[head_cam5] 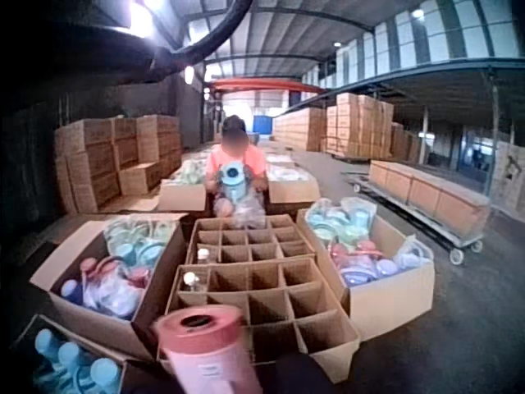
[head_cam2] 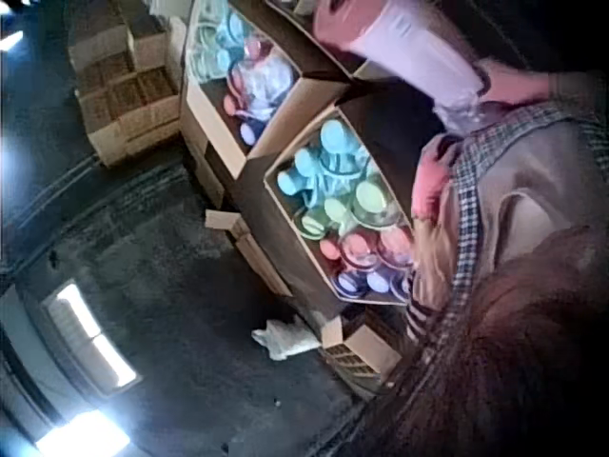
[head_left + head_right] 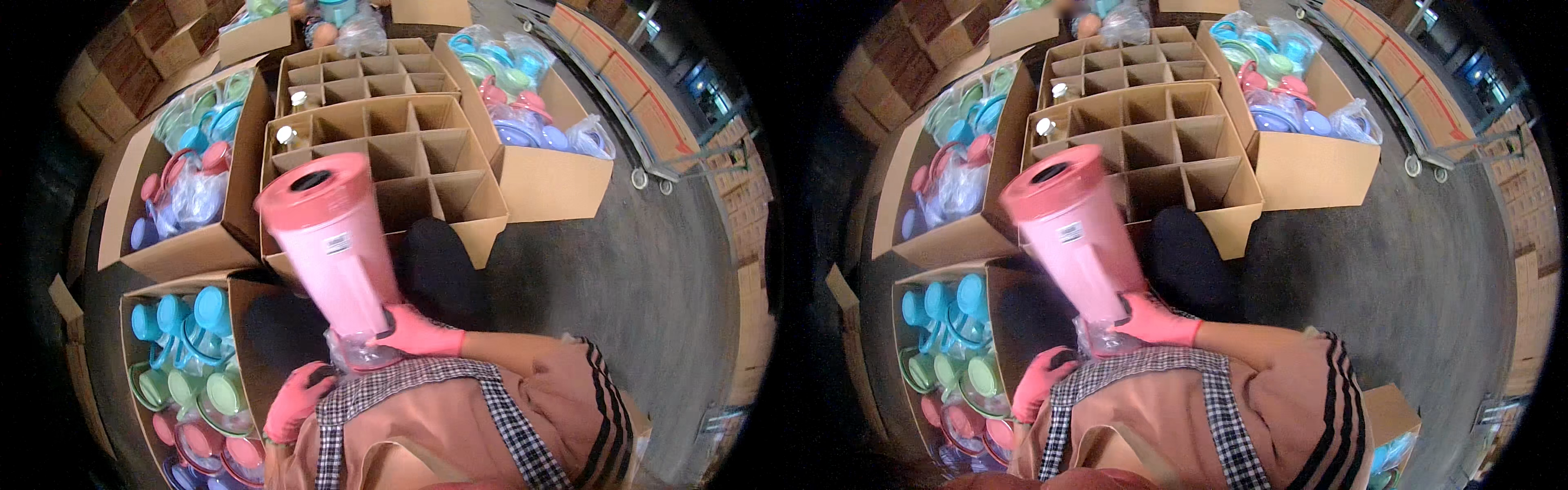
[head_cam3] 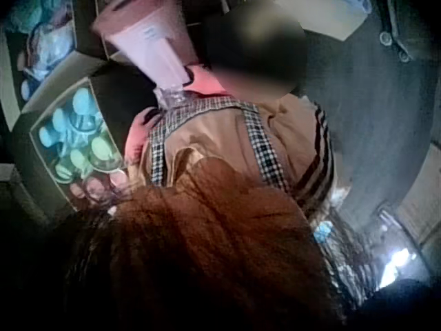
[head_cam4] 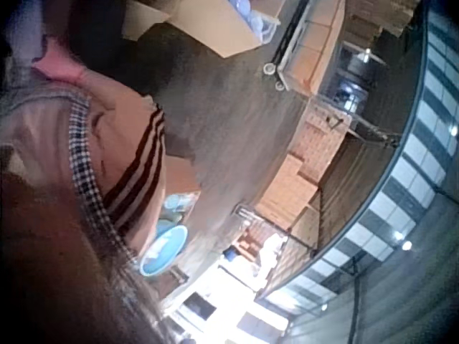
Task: The person assembles plastic pitchers by removing them from plastic bags, inserting metal strainers, and securing lids. They handle pink and blue pitchers, placing the finished units into cardboard boxes. The process is repeated for multiple units.
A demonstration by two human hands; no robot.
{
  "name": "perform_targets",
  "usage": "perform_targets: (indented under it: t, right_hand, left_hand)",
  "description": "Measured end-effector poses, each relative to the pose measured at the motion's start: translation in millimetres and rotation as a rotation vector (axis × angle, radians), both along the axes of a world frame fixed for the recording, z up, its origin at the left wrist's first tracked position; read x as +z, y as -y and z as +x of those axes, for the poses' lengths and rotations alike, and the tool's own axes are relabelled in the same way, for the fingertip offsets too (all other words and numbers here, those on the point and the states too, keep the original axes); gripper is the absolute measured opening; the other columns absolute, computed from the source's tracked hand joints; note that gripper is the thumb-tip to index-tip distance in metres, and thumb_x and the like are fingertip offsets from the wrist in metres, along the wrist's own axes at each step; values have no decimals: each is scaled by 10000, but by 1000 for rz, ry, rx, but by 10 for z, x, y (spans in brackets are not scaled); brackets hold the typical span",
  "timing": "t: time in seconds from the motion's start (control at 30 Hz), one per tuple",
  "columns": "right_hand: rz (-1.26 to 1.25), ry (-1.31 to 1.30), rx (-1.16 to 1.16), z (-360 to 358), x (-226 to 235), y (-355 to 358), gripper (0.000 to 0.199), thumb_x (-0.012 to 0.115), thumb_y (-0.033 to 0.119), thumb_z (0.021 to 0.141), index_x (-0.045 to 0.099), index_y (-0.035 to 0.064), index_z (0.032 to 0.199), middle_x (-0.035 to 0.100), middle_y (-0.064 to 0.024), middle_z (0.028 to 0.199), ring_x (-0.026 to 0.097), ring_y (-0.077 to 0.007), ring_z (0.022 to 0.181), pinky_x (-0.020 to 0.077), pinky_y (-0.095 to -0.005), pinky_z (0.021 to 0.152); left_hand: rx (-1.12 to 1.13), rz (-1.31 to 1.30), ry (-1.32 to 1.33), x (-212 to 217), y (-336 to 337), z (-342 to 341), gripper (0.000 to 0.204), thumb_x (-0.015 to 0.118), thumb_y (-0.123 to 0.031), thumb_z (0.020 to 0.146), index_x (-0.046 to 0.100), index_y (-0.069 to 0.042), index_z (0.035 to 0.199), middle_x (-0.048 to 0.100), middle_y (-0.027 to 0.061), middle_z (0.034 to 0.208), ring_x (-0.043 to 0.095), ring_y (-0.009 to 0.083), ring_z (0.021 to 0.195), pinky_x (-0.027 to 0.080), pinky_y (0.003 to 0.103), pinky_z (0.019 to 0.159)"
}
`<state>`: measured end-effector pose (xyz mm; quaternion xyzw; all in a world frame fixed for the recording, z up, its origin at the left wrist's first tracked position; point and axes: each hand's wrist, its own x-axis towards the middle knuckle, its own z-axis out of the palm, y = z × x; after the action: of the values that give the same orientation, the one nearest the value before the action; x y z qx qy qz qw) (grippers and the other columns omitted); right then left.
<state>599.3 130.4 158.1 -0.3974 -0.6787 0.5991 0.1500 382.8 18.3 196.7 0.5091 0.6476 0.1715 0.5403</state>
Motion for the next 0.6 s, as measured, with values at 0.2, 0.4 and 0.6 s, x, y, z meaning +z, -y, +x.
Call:
perform_targets:
  t: [0.2, 0.4, 0.6]
  right_hand:
    - [161, 82, 329, -184, 221, -182, 433, 575, 325, 751, 515, 15, 1047, 557, -223, 979, 537, -340, 917, 416, -369, 779]
    - [848, -348, -356, -712, 675, -1066, 378, 535, 267, 811, 475, 32, 1100, 545, -147, 1008, 514, -251, 946, 383, -334, 850]
    - [170, -107, -422, -1358, -27, -2067, 452, 432, 421, 862, 450, 34, 1095, 492, -60, 1070, 459, -150, 956, 366, -275, 850]
  left_hand:
    - [792, 753, 184, -79, -398, -359, 329, 469, -165, 841, 422, -32, 1137, 460, 38, 1019, 423, 144, 935, 332, 266, 828]
    - [1023, 856, 684, 87, -1453, -713, 453, 387, -365, 869, 395, -83, 1224, 417, 85, 1207, 398, 202, 1096, 305, 316, 933]
    - [225, 1245, -522, 809, -1247, 30, 384, 497, -80, 721, 458, -15, 1098, 390, 222, 1194, 390, 363, 1096, 310, 409, 925]
